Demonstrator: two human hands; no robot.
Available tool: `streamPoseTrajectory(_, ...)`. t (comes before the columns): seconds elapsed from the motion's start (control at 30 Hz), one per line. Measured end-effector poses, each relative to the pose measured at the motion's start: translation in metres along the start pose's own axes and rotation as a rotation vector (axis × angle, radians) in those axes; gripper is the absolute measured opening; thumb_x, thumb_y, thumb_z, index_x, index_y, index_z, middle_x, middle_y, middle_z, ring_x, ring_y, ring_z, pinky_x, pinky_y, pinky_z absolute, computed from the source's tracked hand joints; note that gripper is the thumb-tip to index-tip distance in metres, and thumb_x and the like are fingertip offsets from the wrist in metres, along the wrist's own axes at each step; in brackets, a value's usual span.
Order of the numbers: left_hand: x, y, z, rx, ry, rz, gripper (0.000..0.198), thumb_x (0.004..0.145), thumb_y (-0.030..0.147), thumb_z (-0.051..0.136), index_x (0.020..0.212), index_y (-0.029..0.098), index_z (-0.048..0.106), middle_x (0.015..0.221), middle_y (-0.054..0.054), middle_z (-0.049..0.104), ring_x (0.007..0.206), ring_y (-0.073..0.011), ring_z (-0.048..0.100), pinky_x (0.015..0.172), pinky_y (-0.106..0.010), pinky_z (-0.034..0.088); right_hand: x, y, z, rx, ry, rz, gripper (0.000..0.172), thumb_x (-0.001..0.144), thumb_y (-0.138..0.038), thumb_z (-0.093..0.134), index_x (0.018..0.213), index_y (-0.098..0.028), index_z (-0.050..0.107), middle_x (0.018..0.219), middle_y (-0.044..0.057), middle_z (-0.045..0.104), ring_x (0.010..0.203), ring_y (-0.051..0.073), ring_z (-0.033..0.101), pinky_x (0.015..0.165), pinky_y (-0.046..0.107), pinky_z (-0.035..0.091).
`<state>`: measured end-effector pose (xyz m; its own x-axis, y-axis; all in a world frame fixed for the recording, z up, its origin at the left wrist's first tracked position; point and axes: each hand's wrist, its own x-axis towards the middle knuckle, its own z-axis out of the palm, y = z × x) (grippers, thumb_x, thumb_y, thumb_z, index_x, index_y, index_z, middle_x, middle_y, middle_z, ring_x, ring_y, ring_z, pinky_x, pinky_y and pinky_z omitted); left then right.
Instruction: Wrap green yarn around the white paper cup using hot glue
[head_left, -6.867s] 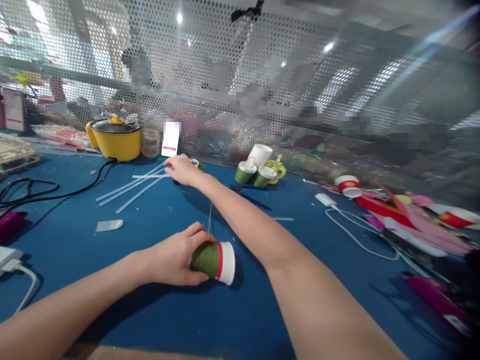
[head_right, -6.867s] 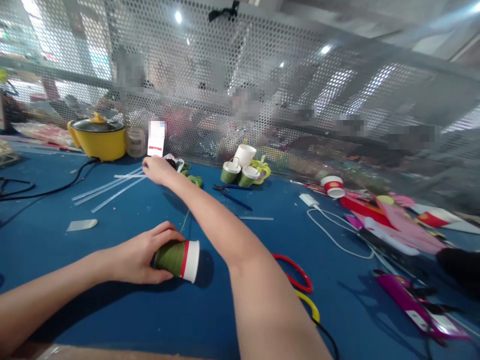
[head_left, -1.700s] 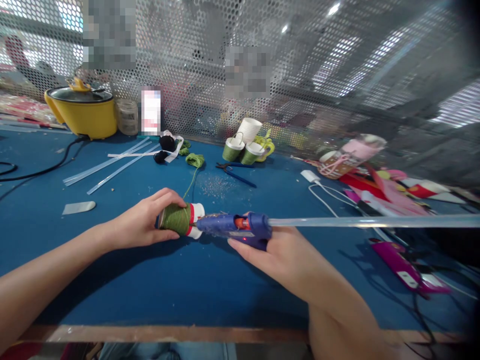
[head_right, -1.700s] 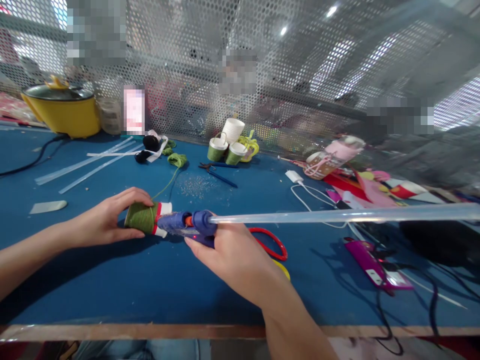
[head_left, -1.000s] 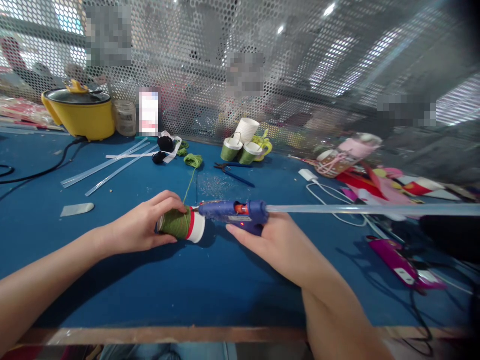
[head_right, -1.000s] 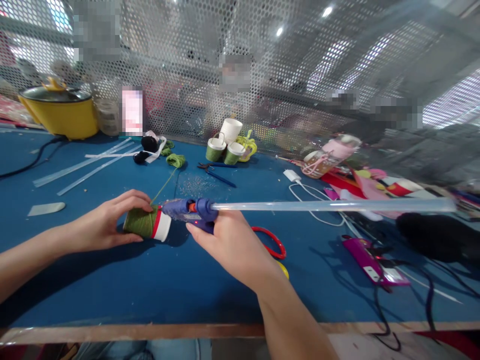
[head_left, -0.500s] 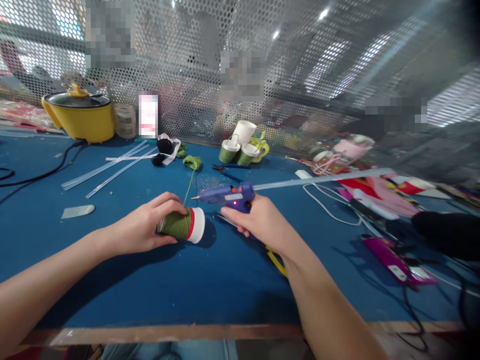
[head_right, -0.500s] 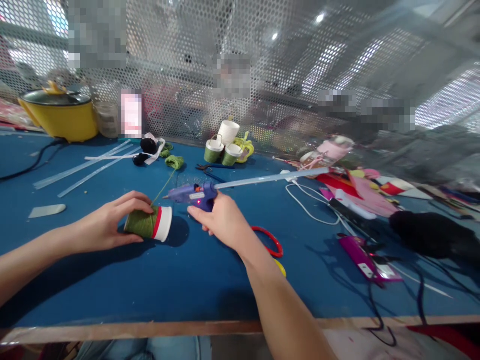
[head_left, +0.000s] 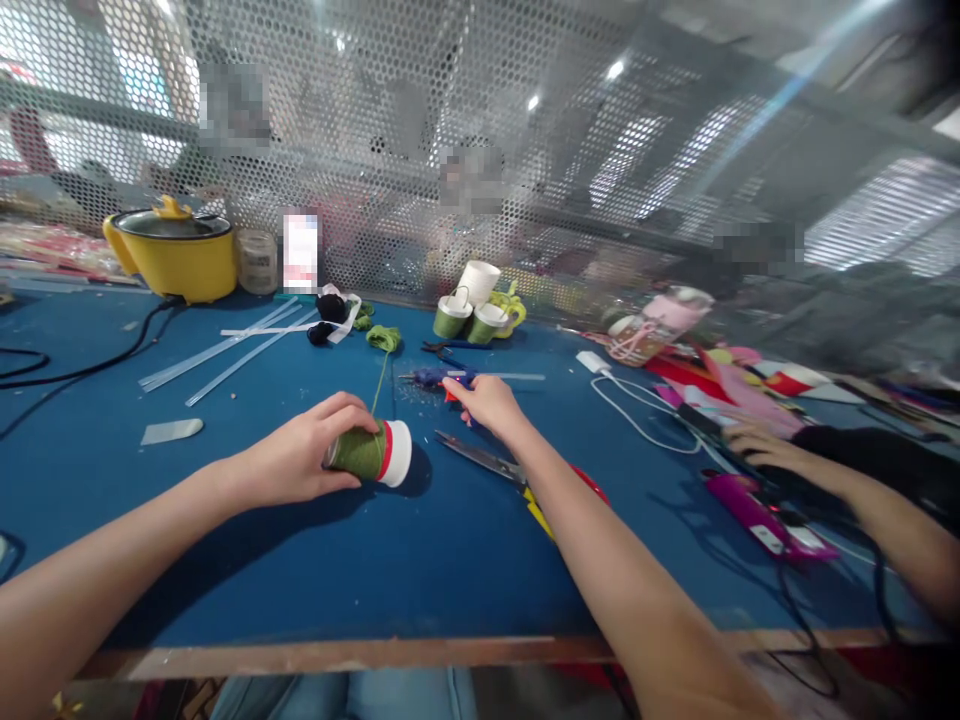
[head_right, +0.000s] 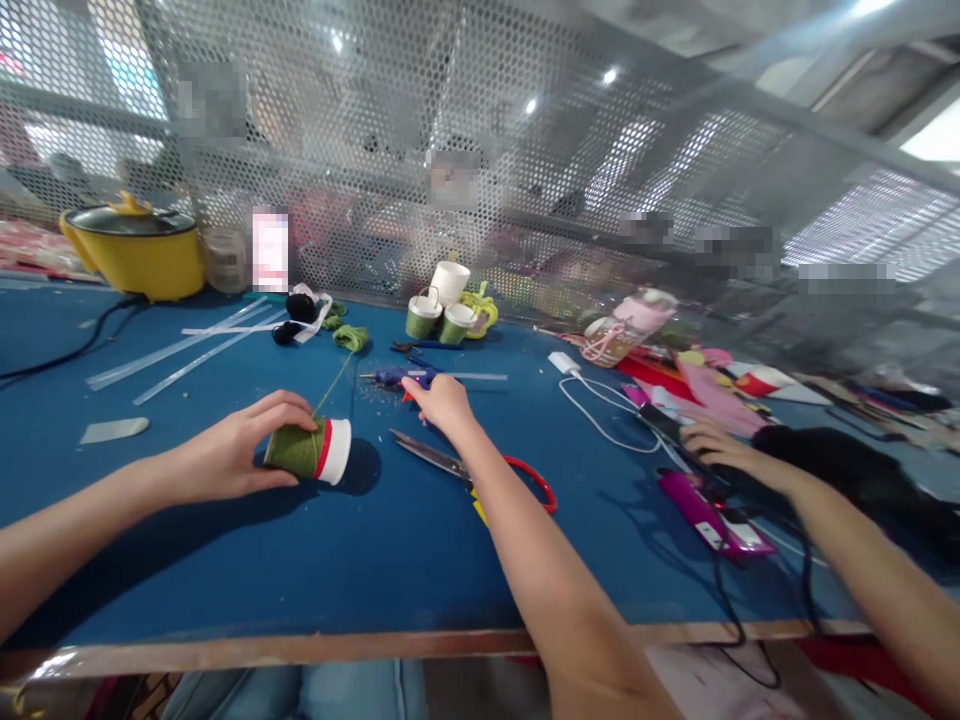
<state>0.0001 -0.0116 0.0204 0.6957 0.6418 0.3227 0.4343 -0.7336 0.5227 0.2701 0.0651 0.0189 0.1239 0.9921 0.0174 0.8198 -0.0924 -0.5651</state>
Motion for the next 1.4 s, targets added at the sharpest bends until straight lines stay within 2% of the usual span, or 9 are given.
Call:
streamPoseTrajectory(0.2, 0.0, 0.0, 0.001, 0.003, 0.01, 0.013, 0.043, 0.073, 0.014, 0.065, 0.108, 0.02, 0.042, 0.113, -0.009, 0.046, 0.102, -0.0213, 0.051, 0.088, -0.036, 0.046, -0.015, -0.03, -0.002, 0.02, 0.039, -0.186, 0.036, 0.075, -0.042, 0.06, 0.049, -0.021, 0.048, 0.053, 0.004, 0.055, 0.067, 0.018, 0.057, 0.059, 0.027, 0.036)
streamPoseTrajectory(0.3, -0.001, 0.0, 0.002, 0.021, 0.015, 0.024, 0.043, 0.073, 0.013, 0.065, 0.109, 0.02, 0.043, 0.114, -0.009, 0.046, 0.104, -0.0216, 0.051, 0.089, -0.036, 0.046, -0.032, -0.051, 0.01, 0.096, -0.122, -0.296, 0.042, 0.078, -0.052, 0.053, 0.054, -0.019, 0.057, 0.055, 0.002, 0.058, 0.063, 0.016, 0.056, 0.057, 0.026, 0.038)
streamPoseTrajectory(0.4, -0.002, 0.001, 0.003, 0.036, 0.023, 0.031, 0.043, 0.072, 0.012, 0.065, 0.109, 0.02, 0.044, 0.117, -0.009, 0.046, 0.108, -0.0226, 0.051, 0.091, -0.035, 0.046, -0.048, -0.068, 0.022, 0.309, -0.418, -0.393, 0.041, 0.079, -0.054, 0.049, 0.064, -0.018, 0.062, 0.061, 0.0, 0.06, 0.061, 0.013, 0.054, 0.056, 0.024, 0.038)
streamPoseTrajectory(0.47, -0.001, 0.001, 0.004, 0.042, 0.027, 0.033, 0.043, 0.072, 0.012, 0.065, 0.11, 0.02, 0.044, 0.117, -0.009, 0.046, 0.108, -0.0227, 0.051, 0.091, -0.035, 0.046, -0.055, -0.075, 0.028, 0.459, -0.474, -0.376, 0.034, 0.078, -0.049, 0.053, 0.069, -0.017, 0.061, 0.065, -0.001, 0.06, 0.06, 0.012, 0.051, 0.055, 0.024, 0.037)
streamPoseTrajectory(0.67, -0.002, 0.001, 0.004, 0.062, 0.025, 0.043, 0.042, 0.073, 0.012, 0.064, 0.11, 0.02, 0.044, 0.117, -0.009, 0.045, 0.106, -0.0221, 0.051, 0.091, -0.035, 0.046, -0.056, -0.082, 0.026, 0.655, -0.392, -0.255, 0.016, 0.07, -0.031, 0.062, 0.067, -0.017, 0.055, 0.057, -0.006, 0.049, 0.049, 0.007, 0.04, 0.051, 0.023, 0.033)
streamPoseTrajectory(0.83, -0.002, 0.0, 0.002, 0.029, 0.021, 0.022, 0.042, 0.075, 0.017, 0.064, 0.111, 0.021, 0.042, 0.115, -0.008, 0.046, 0.104, -0.0214, 0.053, 0.088, -0.034, 0.047, -0.058, -0.075, 0.023, 0.748, -0.403, -0.26, 0.021, 0.069, -0.034, 0.065, 0.077, -0.016, 0.06, 0.072, -0.002, 0.058, 0.063, 0.009, 0.05, 0.062, 0.024, 0.038)
streamPoseTrajectory(1.0, -0.001, 0.001, 0.003, 0.027, 0.005, 0.01, 0.043, 0.076, 0.017, 0.064, 0.112, 0.021, 0.041, 0.117, -0.009, 0.044, 0.106, -0.0225, 0.052, 0.09, -0.037, 0.046, -0.064, -0.071, 0.025, 0.796, -0.491, -0.227, 0.023, 0.067, -0.038, 0.067, 0.072, -0.016, 0.059, 0.062, -0.005, 0.054, 0.055, 0.008, 0.046, 0.055, 0.023, 0.036)
streamPoseTrajectory(1.23, -0.003, 0.005, 0.006, 0.061, 0.014, 0.043, 0.046, 0.073, 0.013, 0.065, 0.113, 0.022, 0.043, 0.116, -0.008, 0.043, 0.107, -0.0227, 0.051, 0.092, -0.036, 0.046, -0.067, -0.071, 0.028, 0.794, -0.535, -0.217, 0.028, 0.065, -0.041, 0.069, 0.07, -0.015, 0.06, 0.067, -0.002, 0.058, 0.061, 0.009, 0.05, 0.06, 0.024, 0.039)
streamPoseTrajectory(1.4, -0.001, 0.007, 0.004, 0.009, 0.044, 0.028, 0.048, 0.075, 0.017, 0.064, 0.117, 0.021, 0.041, 0.118, -0.01, 0.045, 0.108, -0.0245, 0.051, 0.091, -0.038, 0.046, -0.068, -0.07, 0.026, 0.858, -0.404, -0.248, 0.023, 0.068, -0.038, 0.065, 0.07, -0.017, 0.056, 0.067, -0.004, 0.054, 0.06, 0.009, 0.047, 0.061, 0.024, 0.038)
